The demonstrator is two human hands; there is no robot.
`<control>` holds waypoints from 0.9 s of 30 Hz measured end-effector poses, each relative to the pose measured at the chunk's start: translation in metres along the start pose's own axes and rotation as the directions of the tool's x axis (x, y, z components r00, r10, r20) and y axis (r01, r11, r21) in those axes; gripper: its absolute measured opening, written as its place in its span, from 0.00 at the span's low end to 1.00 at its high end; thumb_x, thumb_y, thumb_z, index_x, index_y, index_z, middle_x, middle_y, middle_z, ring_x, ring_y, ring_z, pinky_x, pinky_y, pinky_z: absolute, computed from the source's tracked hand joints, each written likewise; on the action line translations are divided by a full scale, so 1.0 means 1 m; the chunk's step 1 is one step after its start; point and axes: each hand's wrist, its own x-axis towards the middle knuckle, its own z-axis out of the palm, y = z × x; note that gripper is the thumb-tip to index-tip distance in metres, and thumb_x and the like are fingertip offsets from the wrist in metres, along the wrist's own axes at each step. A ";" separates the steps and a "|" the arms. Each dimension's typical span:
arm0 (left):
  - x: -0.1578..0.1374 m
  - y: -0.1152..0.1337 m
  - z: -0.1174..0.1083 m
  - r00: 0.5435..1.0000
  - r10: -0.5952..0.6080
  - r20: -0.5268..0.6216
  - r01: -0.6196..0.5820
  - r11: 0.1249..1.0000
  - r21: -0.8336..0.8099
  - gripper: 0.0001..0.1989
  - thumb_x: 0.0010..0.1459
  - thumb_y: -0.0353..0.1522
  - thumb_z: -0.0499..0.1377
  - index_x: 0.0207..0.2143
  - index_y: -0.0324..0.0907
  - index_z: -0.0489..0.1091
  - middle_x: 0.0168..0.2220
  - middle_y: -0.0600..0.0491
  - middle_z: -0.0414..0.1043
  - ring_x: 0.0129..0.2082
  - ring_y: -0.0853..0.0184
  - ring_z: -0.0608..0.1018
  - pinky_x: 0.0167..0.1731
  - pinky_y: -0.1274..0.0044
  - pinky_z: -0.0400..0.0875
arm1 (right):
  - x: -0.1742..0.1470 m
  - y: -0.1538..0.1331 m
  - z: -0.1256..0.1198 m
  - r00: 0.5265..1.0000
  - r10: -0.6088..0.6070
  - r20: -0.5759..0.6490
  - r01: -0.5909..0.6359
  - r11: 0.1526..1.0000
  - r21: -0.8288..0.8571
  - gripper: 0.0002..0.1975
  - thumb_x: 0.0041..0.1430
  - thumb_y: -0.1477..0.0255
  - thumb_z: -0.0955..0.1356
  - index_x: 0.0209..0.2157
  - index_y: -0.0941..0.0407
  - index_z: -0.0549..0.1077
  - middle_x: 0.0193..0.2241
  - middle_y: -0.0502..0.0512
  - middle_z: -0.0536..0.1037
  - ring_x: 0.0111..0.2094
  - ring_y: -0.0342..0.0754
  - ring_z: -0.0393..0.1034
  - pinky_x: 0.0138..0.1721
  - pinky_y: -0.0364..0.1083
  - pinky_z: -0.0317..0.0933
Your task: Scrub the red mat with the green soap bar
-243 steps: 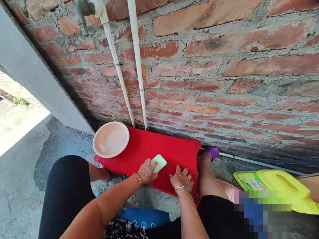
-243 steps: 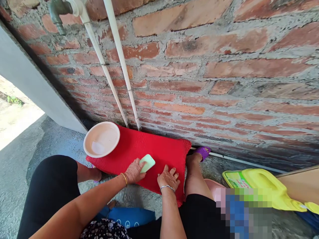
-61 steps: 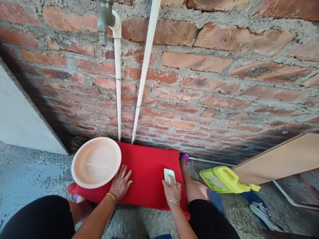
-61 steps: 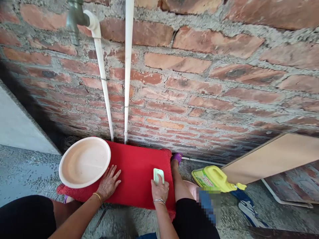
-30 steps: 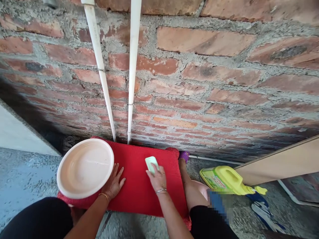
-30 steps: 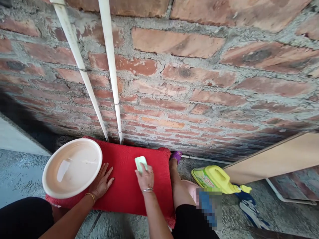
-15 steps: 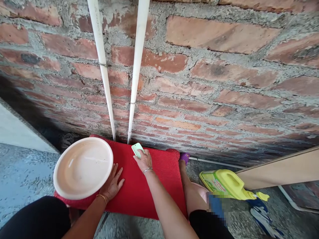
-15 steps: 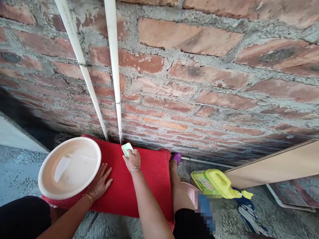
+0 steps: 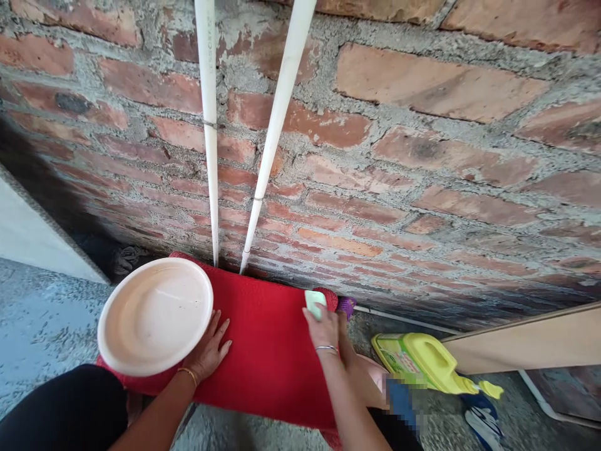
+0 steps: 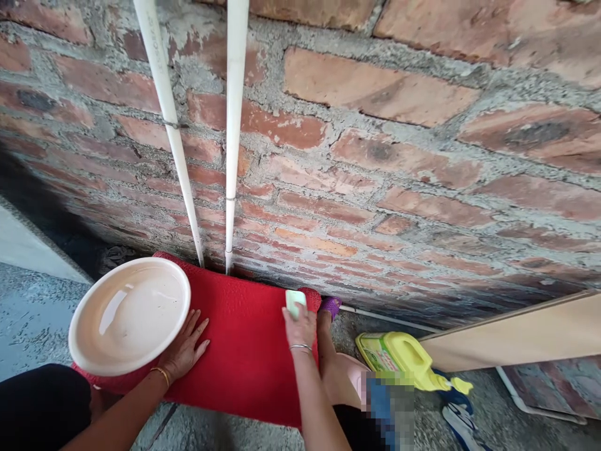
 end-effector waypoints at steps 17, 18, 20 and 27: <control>0.002 0.002 -0.007 1.000 0.013 0.011 -0.013 1.000 0.021 0.25 0.61 0.39 0.52 0.60 0.46 0.64 0.65 0.47 0.56 0.65 0.56 0.60 0.62 0.62 0.59 | -0.011 0.076 -0.016 0.994 0.106 0.008 -0.107 0.993 0.058 0.23 0.50 0.56 0.68 0.44 0.55 0.75 0.35 0.59 0.73 0.42 0.55 0.66 0.43 0.50 0.60; 0.002 0.002 -0.007 1.000 0.010 0.011 -0.010 1.000 0.018 0.24 0.61 0.39 0.52 0.59 0.46 0.64 0.65 0.47 0.56 0.65 0.56 0.60 0.62 0.62 0.59 | -0.011 0.085 -0.020 0.987 0.160 0.002 -0.160 0.986 0.054 0.24 0.49 0.55 0.68 0.43 0.56 0.75 0.34 0.60 0.74 0.42 0.57 0.66 0.43 0.51 0.60; 0.002 0.002 -0.007 1.000 0.007 0.011 -0.007 1.000 0.013 0.24 0.61 0.40 0.52 0.59 0.46 0.64 0.65 0.47 0.56 0.65 0.56 0.60 0.62 0.62 0.59 | -0.011 0.096 -0.028 0.965 0.263 0.003 -0.263 0.963 0.058 0.23 0.48 0.53 0.67 0.40 0.55 0.75 0.32 0.61 0.75 0.41 0.59 0.67 0.42 0.53 0.59; 0.002 0.002 -0.009 1.000 0.015 0.020 -0.015 1.000 0.015 0.25 0.61 0.40 0.52 0.59 0.45 0.64 0.66 0.46 0.55 0.65 0.55 0.59 0.63 0.61 0.57 | -0.029 0.092 -0.031 0.923 0.381 0.055 -0.382 0.892 0.240 0.25 0.47 0.53 0.66 0.41 0.56 0.72 0.35 0.59 0.76 0.39 0.57 0.70 0.42 0.53 0.62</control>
